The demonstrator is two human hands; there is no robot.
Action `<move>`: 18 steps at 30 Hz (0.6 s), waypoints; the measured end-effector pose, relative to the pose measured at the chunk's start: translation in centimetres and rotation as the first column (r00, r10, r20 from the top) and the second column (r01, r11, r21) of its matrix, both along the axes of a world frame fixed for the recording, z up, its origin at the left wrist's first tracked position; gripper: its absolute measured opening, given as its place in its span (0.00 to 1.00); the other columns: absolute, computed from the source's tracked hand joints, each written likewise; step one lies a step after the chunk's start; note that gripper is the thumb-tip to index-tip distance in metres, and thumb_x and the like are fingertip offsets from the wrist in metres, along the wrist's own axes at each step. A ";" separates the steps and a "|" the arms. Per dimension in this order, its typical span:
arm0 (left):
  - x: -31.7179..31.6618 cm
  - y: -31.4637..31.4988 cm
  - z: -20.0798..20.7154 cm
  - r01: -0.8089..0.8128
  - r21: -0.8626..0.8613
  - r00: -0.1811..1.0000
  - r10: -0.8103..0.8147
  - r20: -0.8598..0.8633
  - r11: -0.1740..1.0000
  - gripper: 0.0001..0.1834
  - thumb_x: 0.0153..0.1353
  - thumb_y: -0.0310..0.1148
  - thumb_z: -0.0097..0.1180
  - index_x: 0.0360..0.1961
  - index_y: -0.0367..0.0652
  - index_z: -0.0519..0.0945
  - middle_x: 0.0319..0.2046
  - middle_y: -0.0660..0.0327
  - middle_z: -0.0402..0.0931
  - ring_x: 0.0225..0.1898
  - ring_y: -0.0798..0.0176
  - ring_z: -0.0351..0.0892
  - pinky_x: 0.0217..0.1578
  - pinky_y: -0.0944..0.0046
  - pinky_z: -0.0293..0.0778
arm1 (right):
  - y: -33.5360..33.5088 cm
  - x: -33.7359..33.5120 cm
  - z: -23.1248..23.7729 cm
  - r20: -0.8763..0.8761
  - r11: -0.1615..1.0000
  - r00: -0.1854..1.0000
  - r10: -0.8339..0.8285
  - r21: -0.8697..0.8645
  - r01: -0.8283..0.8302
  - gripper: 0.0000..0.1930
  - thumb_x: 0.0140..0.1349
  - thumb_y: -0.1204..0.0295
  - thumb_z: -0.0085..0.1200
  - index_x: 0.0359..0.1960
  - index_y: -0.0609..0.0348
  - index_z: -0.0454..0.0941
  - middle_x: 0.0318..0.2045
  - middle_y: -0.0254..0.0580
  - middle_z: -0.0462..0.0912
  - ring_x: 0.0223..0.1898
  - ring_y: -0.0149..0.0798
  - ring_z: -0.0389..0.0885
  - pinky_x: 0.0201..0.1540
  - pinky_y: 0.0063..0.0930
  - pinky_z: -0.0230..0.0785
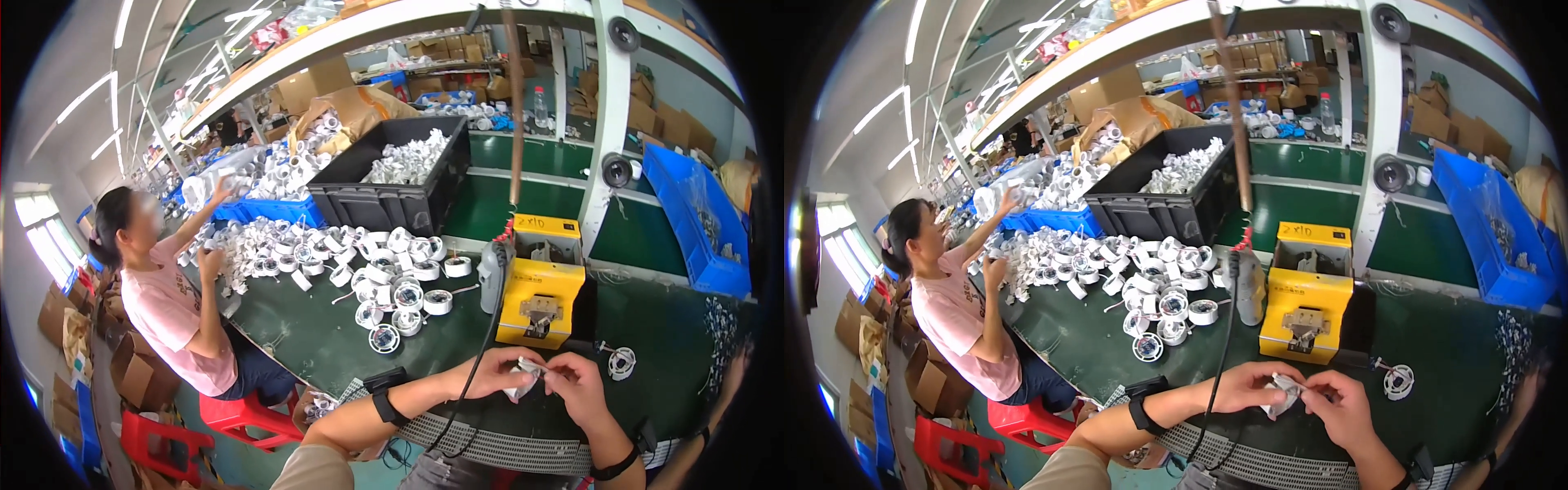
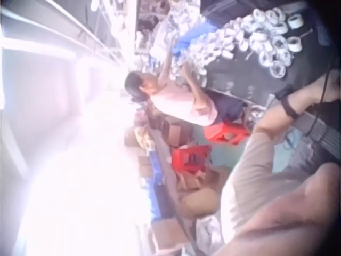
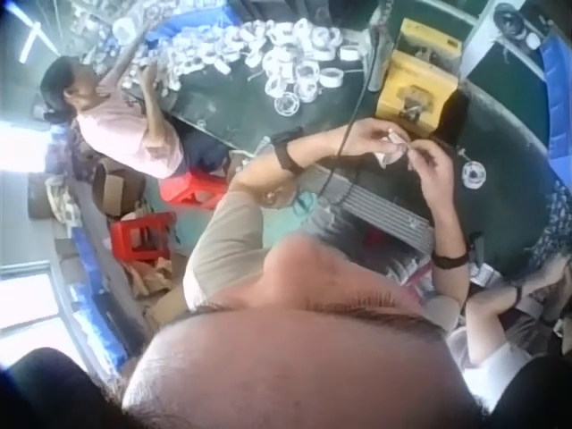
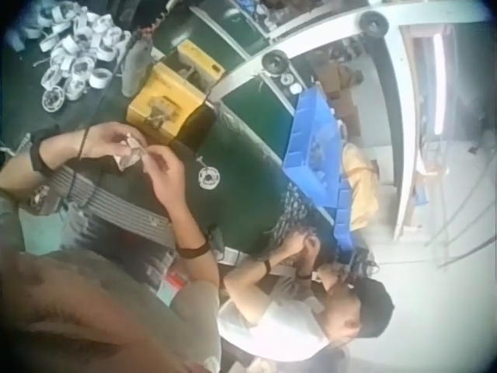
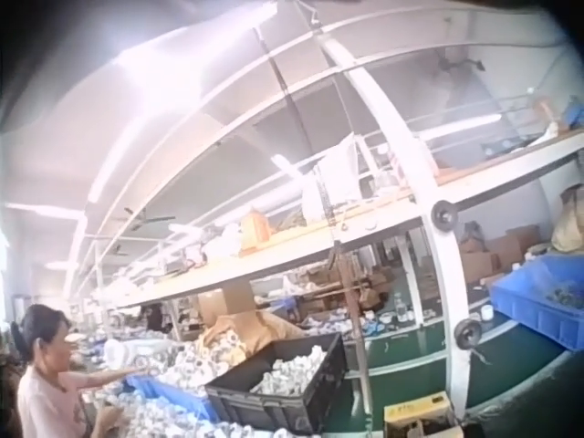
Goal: The person picks up a camera housing, inserts a circuit board by hand, and secures it using a power screwdriver before placing the assembled unit on the workbench.
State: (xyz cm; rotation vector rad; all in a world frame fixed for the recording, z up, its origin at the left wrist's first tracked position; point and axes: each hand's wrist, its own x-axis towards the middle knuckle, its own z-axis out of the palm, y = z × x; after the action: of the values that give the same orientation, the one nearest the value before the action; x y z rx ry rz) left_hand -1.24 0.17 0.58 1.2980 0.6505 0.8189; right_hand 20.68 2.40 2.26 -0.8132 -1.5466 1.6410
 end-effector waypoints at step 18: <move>0.4 0.5 0.1 -0.134 -0.416 0.962 0.218 0.163 0.900 0.28 0.73 0.49 0.29 0.59 0.37 0.65 0.43 0.54 0.76 0.39 0.58 0.80 0.30 0.63 0.79 | -0.1 -0.9 -1.0 0.191 0.848 0.964 -0.186 0.526 0.060 0.05 0.51 0.75 0.61 0.24 0.61 0.77 0.26 0.40 0.75 0.27 0.37 0.76 0.29 0.29 0.66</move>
State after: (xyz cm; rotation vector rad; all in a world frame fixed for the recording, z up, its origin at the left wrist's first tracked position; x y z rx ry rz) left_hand -0.80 0.68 0.63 0.7754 0.7326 0.8989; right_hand 19.74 2.31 1.22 -0.8045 -1.9382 0.9774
